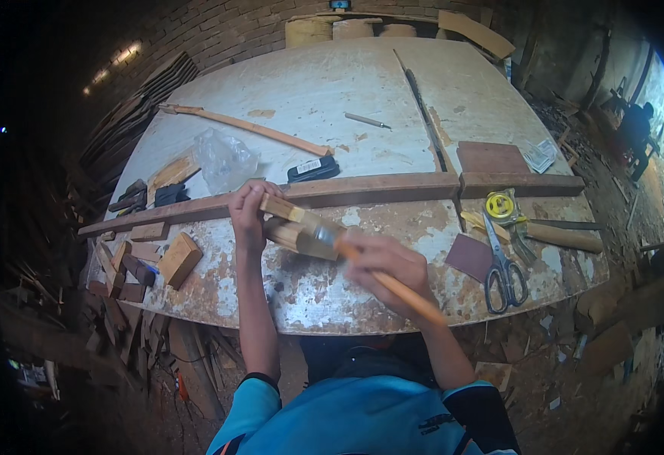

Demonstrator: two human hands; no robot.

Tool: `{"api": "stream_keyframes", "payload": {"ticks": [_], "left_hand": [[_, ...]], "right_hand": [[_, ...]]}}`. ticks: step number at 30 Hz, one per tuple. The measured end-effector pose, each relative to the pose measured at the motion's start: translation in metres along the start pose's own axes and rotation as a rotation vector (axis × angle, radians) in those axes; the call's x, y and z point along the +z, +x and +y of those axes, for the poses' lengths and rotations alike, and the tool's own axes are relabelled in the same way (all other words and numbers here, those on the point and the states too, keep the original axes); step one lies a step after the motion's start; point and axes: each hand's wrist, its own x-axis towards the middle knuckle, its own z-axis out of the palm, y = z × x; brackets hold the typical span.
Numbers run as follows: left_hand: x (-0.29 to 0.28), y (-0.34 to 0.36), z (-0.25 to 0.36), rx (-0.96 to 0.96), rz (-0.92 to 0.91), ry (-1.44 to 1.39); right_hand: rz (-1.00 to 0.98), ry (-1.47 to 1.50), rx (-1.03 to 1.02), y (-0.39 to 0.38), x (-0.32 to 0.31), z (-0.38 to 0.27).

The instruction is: Performing various woodworking steps including measuring, marking, sanding, and assembling small wooden blocks and pieces.

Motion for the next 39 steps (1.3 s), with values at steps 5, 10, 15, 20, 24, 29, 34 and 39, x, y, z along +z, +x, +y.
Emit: {"api": "stream_keyframes", "payload": {"ticks": [5,10,15,20,24,29,34,39], "left_hand": [[-0.016,0.001,-0.01,-0.017,0.108,-0.166],[-0.012,0.008,-0.013,-0.02,0.18,-0.152],[-0.015,0.007,-0.019,-0.003,0.224,-0.209],[-0.013,0.008,-0.02,-0.05,0.263,-0.251],[-0.02,0.002,-0.023,-0.08,0.273,-0.197],[-0.026,0.003,-0.024,0.062,0.203,0.121],[-0.019,0.012,-0.016,-0.074,0.22,0.065],[-0.02,0.013,-0.02,-0.154,0.173,-0.002]], "right_hand": [[-0.188,-0.049,0.29,0.013,-0.007,0.001],[-0.092,-0.379,-0.012,0.037,0.0,0.004],[-0.465,0.02,0.253,0.013,0.01,0.009],[-0.036,0.077,-0.171,0.023,0.016,0.01],[-0.346,-0.343,0.158,0.03,0.008,0.014],[-0.265,-0.31,0.284,0.01,-0.031,0.021],[0.123,-0.546,0.294,0.011,-0.076,0.01],[-0.126,-0.715,0.35,-0.014,-0.086,0.059]]}}
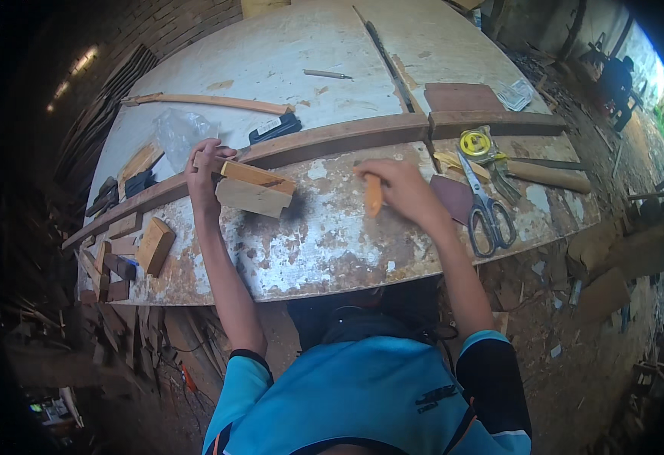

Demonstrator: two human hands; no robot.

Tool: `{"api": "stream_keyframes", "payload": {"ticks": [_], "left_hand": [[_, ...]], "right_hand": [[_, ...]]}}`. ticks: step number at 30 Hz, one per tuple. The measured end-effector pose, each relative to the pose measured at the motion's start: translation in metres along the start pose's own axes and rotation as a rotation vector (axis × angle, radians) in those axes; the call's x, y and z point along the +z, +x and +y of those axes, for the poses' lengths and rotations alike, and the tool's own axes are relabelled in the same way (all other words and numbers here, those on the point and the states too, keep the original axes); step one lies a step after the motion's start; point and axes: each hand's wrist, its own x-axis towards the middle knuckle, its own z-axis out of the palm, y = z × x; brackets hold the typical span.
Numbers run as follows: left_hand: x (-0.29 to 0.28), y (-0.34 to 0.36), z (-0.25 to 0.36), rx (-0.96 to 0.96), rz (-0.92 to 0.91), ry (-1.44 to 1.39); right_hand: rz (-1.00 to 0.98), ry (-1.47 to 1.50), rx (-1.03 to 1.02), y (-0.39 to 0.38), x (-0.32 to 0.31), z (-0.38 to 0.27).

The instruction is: Performing various woodworking steps including measuring, marking, sanding, and assembling small wooden blocks and pieces.

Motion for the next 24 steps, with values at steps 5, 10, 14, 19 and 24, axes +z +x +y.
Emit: {"api": "stream_keyframes", "payload": {"ticks": [5,10,14,19,24], "left_hand": [[-0.007,-0.003,-0.004,-0.05,0.128,0.021],[-0.031,0.0,-0.004,-0.054,0.096,-0.129],[-0.052,-0.014,0.027,0.14,0.199,-0.766],[-0.105,-0.069,0.08,0.296,-0.058,-1.193],[-0.142,-0.152,0.121,0.34,-0.074,-1.013]], "right_hand": [[0.135,0.249,0.166,0.013,-0.019,-0.034],[-0.121,0.127,0.022,0.022,-0.001,-0.006],[0.124,0.079,0.134,0.027,-0.016,0.003],[-0.093,0.217,0.271,-0.002,-0.011,-0.028],[0.107,0.266,0.315,-0.052,-0.009,-0.058]]}}
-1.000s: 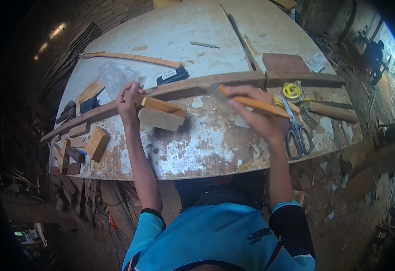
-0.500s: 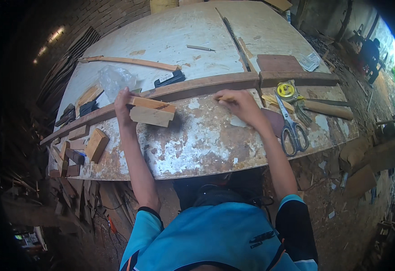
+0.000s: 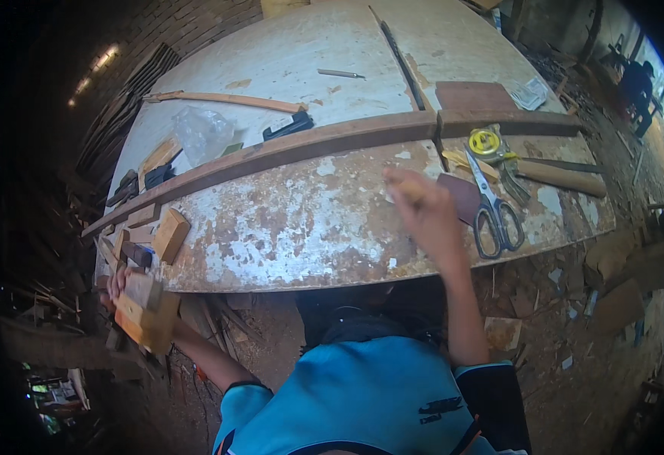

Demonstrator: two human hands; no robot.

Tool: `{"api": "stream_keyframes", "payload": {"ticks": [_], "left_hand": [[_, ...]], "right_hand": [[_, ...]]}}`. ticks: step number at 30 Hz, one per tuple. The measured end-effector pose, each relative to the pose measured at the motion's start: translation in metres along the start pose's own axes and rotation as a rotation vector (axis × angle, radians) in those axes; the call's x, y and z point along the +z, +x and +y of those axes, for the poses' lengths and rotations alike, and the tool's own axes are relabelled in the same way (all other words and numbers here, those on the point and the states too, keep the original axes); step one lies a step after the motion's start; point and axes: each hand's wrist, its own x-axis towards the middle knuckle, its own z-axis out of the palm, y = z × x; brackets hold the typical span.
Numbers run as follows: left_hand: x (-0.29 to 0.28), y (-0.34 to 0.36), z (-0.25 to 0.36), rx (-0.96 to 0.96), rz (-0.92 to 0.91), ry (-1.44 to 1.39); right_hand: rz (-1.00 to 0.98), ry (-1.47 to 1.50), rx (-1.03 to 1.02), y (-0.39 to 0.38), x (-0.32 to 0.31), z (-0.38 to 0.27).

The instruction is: Performing various woodworking steps including measuring, marking, sanding, and assembling small wooden blocks and pieces.

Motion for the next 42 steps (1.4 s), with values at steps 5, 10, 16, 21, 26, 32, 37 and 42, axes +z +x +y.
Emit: {"api": "stream_keyframes", "payload": {"ticks": [5,10,16,21,26,32,37,42], "left_hand": [[0.005,-0.024,0.01,-0.018,-0.17,0.021],[0.022,-0.027,0.017,-0.011,-0.158,0.11],[0.041,-0.047,0.04,-0.006,-0.187,0.314],[0.038,-0.046,0.069,-0.051,-0.372,0.414],[0.056,-0.037,0.041,0.013,-0.282,0.401],[0.058,-0.042,0.063,0.117,-0.254,0.522],[0.049,-0.045,0.073,0.095,-0.273,0.506],[0.046,-0.041,0.059,0.142,-0.191,0.522]], "right_hand": [[-0.206,-0.215,-0.375,-0.038,0.042,-0.018],[0.184,-0.203,-0.307,-0.05,-0.005,-0.006],[-0.195,-0.157,-0.145,-0.068,0.054,-0.04],[0.141,0.042,-0.165,-0.059,0.045,-0.039],[-0.38,-0.197,-0.136,-0.07,0.108,-0.049],[-0.31,0.347,0.059,-0.015,0.087,-0.035],[-0.045,-0.626,-0.194,-0.006,0.093,0.005],[-0.835,0.054,-0.332,-0.054,0.141,-0.079]]}}
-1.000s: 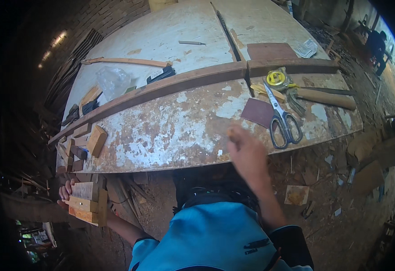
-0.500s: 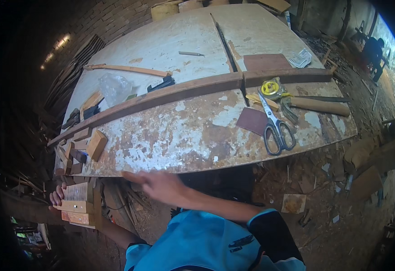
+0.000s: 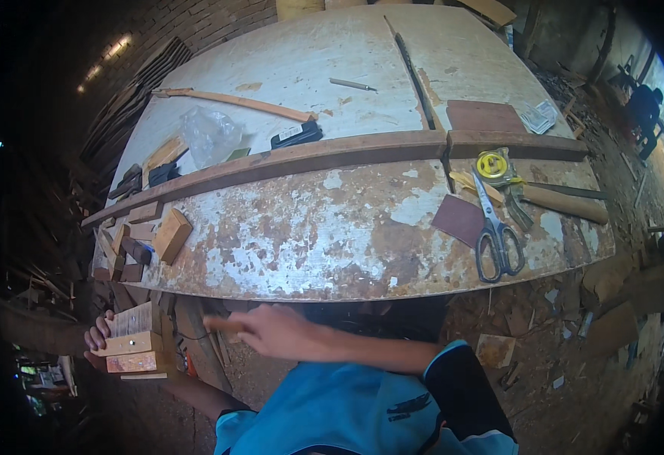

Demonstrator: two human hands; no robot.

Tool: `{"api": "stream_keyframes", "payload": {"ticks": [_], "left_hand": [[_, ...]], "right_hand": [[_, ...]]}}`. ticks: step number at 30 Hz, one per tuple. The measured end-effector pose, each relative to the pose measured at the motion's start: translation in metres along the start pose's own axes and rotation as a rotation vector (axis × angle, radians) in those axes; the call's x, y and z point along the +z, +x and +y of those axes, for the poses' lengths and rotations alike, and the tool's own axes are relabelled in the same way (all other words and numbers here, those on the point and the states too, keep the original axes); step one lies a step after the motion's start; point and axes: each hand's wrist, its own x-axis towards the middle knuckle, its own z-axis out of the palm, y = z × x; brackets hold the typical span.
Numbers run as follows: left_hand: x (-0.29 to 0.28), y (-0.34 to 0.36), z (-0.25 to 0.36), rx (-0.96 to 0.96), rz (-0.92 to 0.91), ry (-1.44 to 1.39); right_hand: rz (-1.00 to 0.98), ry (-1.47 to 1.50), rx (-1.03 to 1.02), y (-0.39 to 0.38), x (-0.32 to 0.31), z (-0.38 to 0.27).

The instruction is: Performing various woodworking steps including measuring, marking, sanding, and assembling small wooden blocks and pieces.

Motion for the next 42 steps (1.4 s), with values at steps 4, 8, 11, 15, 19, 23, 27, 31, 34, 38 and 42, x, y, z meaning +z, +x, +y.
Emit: {"api": "stream_keyframes", "payload": {"ticks": [4,8,11,15,19,23,27,31,34,38,42], "left_hand": [[-0.011,-0.008,0.02,0.01,0.038,0.066],[-0.016,-0.01,0.018,0.038,0.066,0.058],[-0.03,-0.006,0.01,0.027,0.144,0.101],[-0.008,0.05,-0.066,-0.072,0.15,0.045],[0.034,0.087,-0.106,0.293,0.113,0.826],[0.064,0.087,-0.086,0.386,0.005,1.194],[0.043,0.077,-0.075,0.219,0.168,1.207],[0.013,0.05,-0.056,0.037,0.234,1.304],[0.004,0.038,-0.054,-0.022,0.131,1.531],[-0.015,0.032,-0.056,-0.07,0.107,1.625],[-0.022,0.039,-0.069,-0.069,0.1,1.656]], "right_hand": [[0.65,-0.132,-0.067,-0.008,-0.082,0.062],[0.943,-0.249,0.33,-0.041,-0.177,0.119],[0.925,-0.153,0.261,-0.033,-0.171,0.132],[0.671,-0.07,0.335,-0.006,-0.11,0.102],[0.227,0.067,-0.146,0.018,-0.05,0.05],[0.59,-0.228,-0.025,0.035,-0.111,0.089],[0.457,-0.275,0.024,0.045,-0.125,0.106],[-0.026,0.114,-0.041,0.078,-0.096,0.07],[0.593,-0.391,-0.318,0.107,-0.116,0.104],[0.194,-0.305,-0.028,0.124,-0.118,0.099],[0.266,-0.19,-0.205,0.152,-0.112,0.11]]}}
